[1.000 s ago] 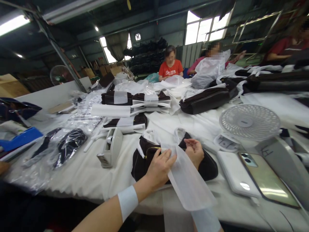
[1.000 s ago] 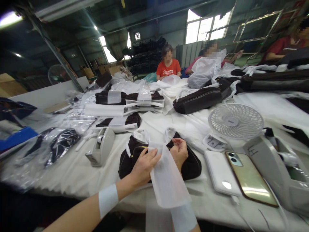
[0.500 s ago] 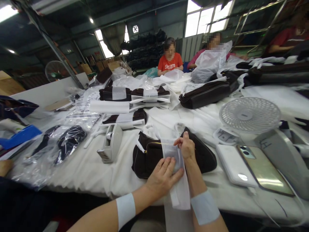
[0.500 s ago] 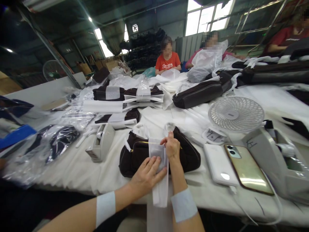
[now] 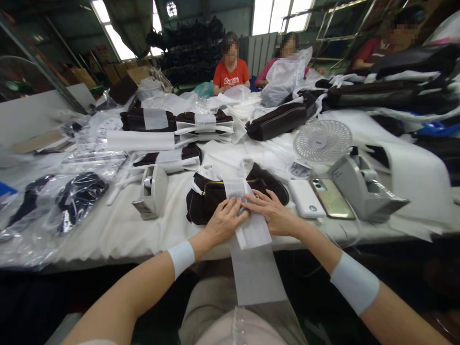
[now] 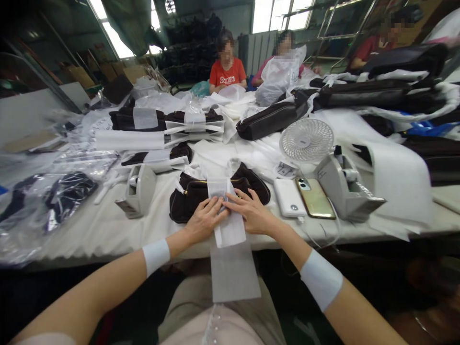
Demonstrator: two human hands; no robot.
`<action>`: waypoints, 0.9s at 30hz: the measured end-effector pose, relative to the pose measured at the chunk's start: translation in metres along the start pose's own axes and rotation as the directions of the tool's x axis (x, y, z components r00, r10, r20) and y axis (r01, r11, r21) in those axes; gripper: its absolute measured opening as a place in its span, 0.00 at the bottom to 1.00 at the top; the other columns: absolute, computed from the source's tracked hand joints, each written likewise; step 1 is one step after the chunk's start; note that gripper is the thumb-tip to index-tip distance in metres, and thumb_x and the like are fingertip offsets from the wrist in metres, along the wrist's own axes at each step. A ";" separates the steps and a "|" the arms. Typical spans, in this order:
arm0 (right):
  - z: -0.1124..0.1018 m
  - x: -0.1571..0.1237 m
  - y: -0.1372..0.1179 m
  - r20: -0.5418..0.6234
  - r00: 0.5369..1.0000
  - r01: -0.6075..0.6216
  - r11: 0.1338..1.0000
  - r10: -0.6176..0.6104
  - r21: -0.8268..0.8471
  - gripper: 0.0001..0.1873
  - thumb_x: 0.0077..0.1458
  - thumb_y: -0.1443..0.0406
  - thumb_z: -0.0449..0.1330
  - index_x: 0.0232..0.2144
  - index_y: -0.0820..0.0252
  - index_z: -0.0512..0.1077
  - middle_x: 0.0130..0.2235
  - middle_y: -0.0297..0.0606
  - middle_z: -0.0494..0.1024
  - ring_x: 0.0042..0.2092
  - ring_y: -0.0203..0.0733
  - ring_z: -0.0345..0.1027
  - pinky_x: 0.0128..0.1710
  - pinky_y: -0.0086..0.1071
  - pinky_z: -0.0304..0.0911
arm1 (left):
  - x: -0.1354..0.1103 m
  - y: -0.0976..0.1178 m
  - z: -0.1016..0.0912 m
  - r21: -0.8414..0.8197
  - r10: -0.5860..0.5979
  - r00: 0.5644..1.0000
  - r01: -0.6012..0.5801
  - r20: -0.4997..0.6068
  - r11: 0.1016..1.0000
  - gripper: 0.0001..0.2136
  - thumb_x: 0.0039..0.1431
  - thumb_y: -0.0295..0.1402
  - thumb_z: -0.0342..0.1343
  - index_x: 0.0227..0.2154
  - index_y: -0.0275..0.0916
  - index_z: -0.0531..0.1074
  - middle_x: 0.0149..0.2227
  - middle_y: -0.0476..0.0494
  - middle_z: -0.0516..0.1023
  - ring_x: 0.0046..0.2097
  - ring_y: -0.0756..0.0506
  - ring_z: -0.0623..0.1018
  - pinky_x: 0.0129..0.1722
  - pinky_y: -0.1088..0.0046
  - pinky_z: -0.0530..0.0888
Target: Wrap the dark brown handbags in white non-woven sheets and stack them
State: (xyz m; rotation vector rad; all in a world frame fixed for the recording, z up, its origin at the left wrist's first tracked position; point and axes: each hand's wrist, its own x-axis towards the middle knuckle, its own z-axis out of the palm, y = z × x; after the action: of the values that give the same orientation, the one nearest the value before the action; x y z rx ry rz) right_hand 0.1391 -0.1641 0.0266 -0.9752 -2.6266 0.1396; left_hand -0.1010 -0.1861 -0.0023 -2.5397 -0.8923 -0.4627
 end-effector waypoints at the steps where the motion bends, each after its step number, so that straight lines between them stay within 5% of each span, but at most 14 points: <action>1: 0.006 -0.004 -0.002 -0.009 1.000 0.018 0.999 -0.019 -0.034 0.31 0.53 0.69 0.57 0.60 0.50 0.66 0.64 0.43 0.64 0.67 0.57 0.51 0.62 0.64 0.41 | -0.002 -0.001 0.001 -0.006 0.000 1.000 0.000 0.000 1.000 0.14 0.67 0.29 0.48 0.52 0.40 0.68 0.61 0.31 0.67 0.62 0.35 0.68 0.59 0.54 0.68; 6: 0.035 -0.030 -0.005 -0.136 0.986 0.080 0.987 -0.099 -0.138 0.27 0.60 0.74 0.50 0.59 0.51 0.67 0.61 0.42 0.69 0.65 0.48 0.57 0.64 0.56 0.39 | -0.020 0.000 0.003 0.003 0.099 0.992 -0.099 -0.081 0.995 0.11 0.65 0.29 0.51 0.49 0.42 0.71 0.61 0.34 0.68 0.63 0.35 0.66 0.60 0.49 0.67; 9: 0.026 -0.038 -0.007 -0.074 0.984 0.151 0.980 -0.161 -0.132 0.30 0.56 0.76 0.48 0.59 0.55 0.67 0.62 0.43 0.67 0.66 0.48 0.55 0.64 0.54 0.41 | -0.027 0.001 0.003 0.008 0.155 0.980 -0.155 -0.126 0.988 0.12 0.64 0.28 0.53 0.50 0.40 0.71 0.61 0.31 0.67 0.64 0.33 0.65 0.60 0.47 0.67; 14: -0.006 -0.007 -0.018 -0.114 0.987 0.107 0.992 -0.114 -0.064 0.25 0.62 0.69 0.50 0.60 0.57 0.66 0.57 0.45 0.73 0.61 0.45 0.63 0.63 0.49 0.50 | -0.023 0.000 0.008 0.027 0.149 0.980 -0.147 -0.128 0.989 0.13 0.64 0.29 0.53 0.51 0.40 0.71 0.60 0.32 0.68 0.63 0.32 0.65 0.59 0.46 0.68; 18: 0.008 0.019 -0.019 -0.075 0.993 0.071 0.966 -0.093 -0.247 0.35 0.58 0.53 0.61 0.63 0.59 0.60 0.65 0.52 0.60 0.66 0.58 0.53 0.63 0.57 0.47 | -0.028 -0.003 0.008 -0.035 0.153 0.985 -0.156 -0.076 0.987 0.14 0.65 0.29 0.52 0.52 0.39 0.71 0.61 0.30 0.67 0.64 0.33 0.64 0.61 0.46 0.66; 21: 0.023 0.021 -0.012 -0.020 0.994 0.092 0.946 -0.104 -0.310 0.44 0.52 0.51 0.66 0.65 0.59 0.57 0.67 0.53 0.55 0.67 0.59 0.50 0.62 0.56 0.49 | -0.038 -0.005 -0.005 -0.074 0.197 0.979 -0.200 -0.042 0.977 0.11 0.64 0.29 0.52 0.47 0.34 0.73 0.61 0.28 0.66 0.65 0.34 0.63 0.62 0.49 0.64; 24: 0.026 0.020 -0.004 0.011 0.992 0.120 0.942 -0.123 -0.314 0.48 0.49 0.51 0.69 0.66 0.58 0.55 0.68 0.53 0.54 0.67 0.58 0.49 0.61 0.54 0.51 | -0.035 -0.005 -0.021 -0.136 0.153 0.988 -0.150 0.011 0.979 0.13 0.65 0.37 0.51 0.40 0.33 0.75 0.58 0.30 0.69 0.62 0.35 0.67 0.62 0.53 0.65; 27: 0.024 0.023 0.003 0.035 0.990 0.142 0.944 -0.138 -0.296 0.50 0.47 0.52 0.70 0.66 0.59 0.55 0.68 0.54 0.54 0.67 0.58 0.49 0.61 0.53 0.53 | -0.011 -0.002 -0.029 -0.150 0.000 0.995 0.016 0.104 0.988 0.14 0.67 0.40 0.49 0.36 0.35 0.74 0.46 0.37 0.77 0.50 0.42 0.76 0.51 0.62 0.73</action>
State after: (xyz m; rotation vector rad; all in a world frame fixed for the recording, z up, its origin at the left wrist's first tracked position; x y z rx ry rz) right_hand 0.1165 -0.1464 0.0094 -0.8734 -2.7714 -0.2945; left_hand -0.1156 -0.2040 0.0190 -2.7207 -0.9378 -0.4184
